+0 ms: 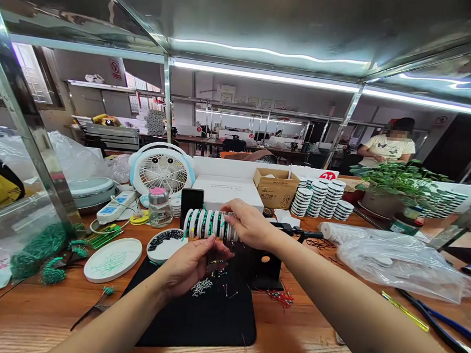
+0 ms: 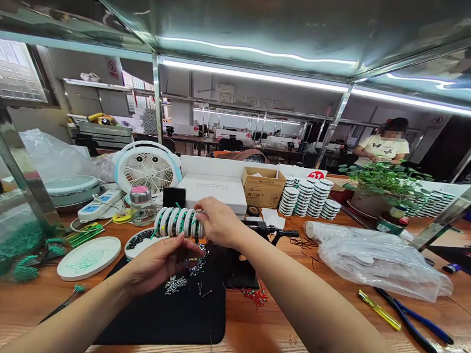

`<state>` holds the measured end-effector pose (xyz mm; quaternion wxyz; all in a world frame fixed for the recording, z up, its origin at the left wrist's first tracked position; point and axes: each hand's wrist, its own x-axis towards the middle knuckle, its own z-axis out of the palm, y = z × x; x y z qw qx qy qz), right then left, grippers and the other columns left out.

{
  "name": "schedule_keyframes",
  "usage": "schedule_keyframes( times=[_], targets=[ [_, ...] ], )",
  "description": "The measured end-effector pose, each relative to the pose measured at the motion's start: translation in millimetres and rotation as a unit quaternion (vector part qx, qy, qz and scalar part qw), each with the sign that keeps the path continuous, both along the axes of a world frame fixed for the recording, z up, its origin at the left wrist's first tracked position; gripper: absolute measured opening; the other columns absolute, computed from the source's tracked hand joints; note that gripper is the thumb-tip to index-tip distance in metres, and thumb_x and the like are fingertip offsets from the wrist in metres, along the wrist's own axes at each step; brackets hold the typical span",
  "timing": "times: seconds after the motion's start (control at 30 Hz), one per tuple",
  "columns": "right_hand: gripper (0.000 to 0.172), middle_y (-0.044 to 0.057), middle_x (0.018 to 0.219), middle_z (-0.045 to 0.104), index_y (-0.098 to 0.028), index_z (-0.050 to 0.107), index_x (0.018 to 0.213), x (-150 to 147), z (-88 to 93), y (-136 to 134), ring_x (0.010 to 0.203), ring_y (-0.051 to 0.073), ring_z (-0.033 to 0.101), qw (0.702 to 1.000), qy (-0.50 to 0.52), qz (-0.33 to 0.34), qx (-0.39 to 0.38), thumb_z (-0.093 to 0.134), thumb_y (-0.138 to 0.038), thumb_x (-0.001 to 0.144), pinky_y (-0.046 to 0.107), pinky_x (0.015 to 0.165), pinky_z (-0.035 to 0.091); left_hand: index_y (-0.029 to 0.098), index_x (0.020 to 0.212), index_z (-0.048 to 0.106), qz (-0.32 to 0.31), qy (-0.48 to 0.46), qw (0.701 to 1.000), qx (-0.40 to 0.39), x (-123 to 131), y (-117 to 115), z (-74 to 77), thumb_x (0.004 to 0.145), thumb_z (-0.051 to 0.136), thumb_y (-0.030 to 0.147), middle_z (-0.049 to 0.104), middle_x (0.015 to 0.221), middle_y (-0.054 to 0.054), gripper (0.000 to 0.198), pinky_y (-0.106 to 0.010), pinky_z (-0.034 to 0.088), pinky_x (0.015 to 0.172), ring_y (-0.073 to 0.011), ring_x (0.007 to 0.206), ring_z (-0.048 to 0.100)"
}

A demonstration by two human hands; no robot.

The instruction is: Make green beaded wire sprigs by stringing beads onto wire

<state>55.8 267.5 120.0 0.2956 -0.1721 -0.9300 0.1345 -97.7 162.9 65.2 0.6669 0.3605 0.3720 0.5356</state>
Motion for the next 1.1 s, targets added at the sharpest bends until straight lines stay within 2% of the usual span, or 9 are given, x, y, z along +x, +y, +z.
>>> schedule_keyframes(
  times=[0.2,0.3,0.37,0.53,0.67,0.87,0.97,1.03,1.1],
  targets=[
    [0.030,0.009,0.101,0.062,-0.014,0.059,0.102,-9,5.4,19,0.093,0.019,0.055,0.995,-0.078,0.013,-0.058,0.031,-0.025,0.095,0.032,0.084,0.039,0.011,0.079,0.065,0.018,0.090,0.996,-0.021,-2,-2,-5.8,0.076,0.066,0.033,0.066,0.089,-0.010,0.022,-0.026,0.043,0.077,-0.0156,0.083,0.059],
    [0.031,0.009,0.099,0.063,-0.014,0.059,0.099,-10,6.8,22,0.090,0.018,0.056,0.993,-0.087,0.021,-0.071,0.031,-0.025,0.095,0.030,0.081,0.040,0.014,0.078,0.060,0.075,0.250,0.965,0.008,-6,-15,-12.6,0.073,0.066,0.038,0.063,0.080,-0.005,0.025,-0.028,0.043,0.071,-0.0163,0.076,0.057],
    [0.030,0.008,0.098,0.064,-0.014,0.059,0.099,-10,7.8,23,0.089,0.018,0.056,0.992,-0.093,0.026,-0.080,0.031,-0.024,0.095,0.029,0.080,0.041,0.017,0.077,0.055,0.173,0.414,0.891,0.069,-10,-27,-15.7,0.074,0.064,0.041,0.058,0.074,-0.002,0.026,-0.029,0.042,0.063,-0.0166,0.068,0.054],
    [0.028,0.007,0.095,0.064,-0.014,0.059,0.098,-10,11.1,22,0.085,0.017,0.056,0.990,-0.101,0.028,-0.096,0.033,-0.022,0.094,0.028,0.077,0.041,0.021,0.093,0.058,0.319,0.637,0.583,0.391,-24,-35,-5.7,0.079,0.060,0.022,0.055,0.087,-0.004,0.014,-0.034,0.042,0.075,-0.0199,0.083,0.053],
    [0.028,0.008,0.094,0.063,-0.012,0.059,0.097,-10,11.0,20,0.085,0.017,0.056,0.991,-0.102,0.015,-0.091,0.033,-0.021,0.094,0.029,0.077,0.041,0.021,0.114,0.057,0.312,0.700,0.478,0.430,-26,-9,21.4,0.080,0.058,0.021,0.057,0.096,-0.008,0.033,-0.039,0.041,0.081,-0.0234,0.091,0.052],
    [0.028,0.009,0.099,0.063,-0.013,0.059,0.100,-12,8.1,19,0.091,0.018,0.056,0.992,-0.097,-0.001,-0.080,0.033,-0.021,0.094,0.029,0.080,0.040,0.018,0.087,0.067,0.228,0.746,0.472,0.411,-22,16,55.7,0.084,0.050,0.027,0.063,0.091,-0.007,0.019,-0.039,0.038,0.079,-0.0231,0.086,0.055],
    [0.029,0.010,0.101,0.064,-0.013,0.059,0.101,-12,8.3,19,0.093,0.018,0.056,0.992,-0.098,-0.005,-0.079,0.033,-0.022,0.094,0.030,0.081,0.040,0.017,0.071,0.065,0.231,0.726,0.543,0.353,-22,24,64.2,0.086,0.047,0.030,0.062,0.079,-0.006,0.026,-0.036,0.039,0.073,-0.0211,0.077,0.055],
    [0.029,0.011,0.101,0.063,-0.012,0.059,0.101,-12,8.8,18,0.093,0.019,0.056,0.992,-0.101,-0.011,-0.079,0.033,-0.022,0.094,0.030,0.082,0.040,0.017,0.077,0.064,0.250,0.681,0.616,0.307,-23,28,66.4,0.085,0.049,0.032,0.062,0.079,-0.006,0.023,-0.034,0.041,0.069,-0.0203,0.075,0.056],
    [0.030,0.012,0.100,0.063,-0.011,0.059,0.101,-11,9.5,18,0.093,0.019,0.056,0.991,-0.104,-0.012,-0.079,0.033,-0.022,0.094,0.030,0.082,0.040,0.017,0.090,0.061,0.284,0.640,0.644,0.308,-26,28,64.7,0.083,0.052,0.032,0.062,0.086,-0.006,0.019,-0.033,0.043,0.071,-0.0205,0.080,0.057]
  ],
)
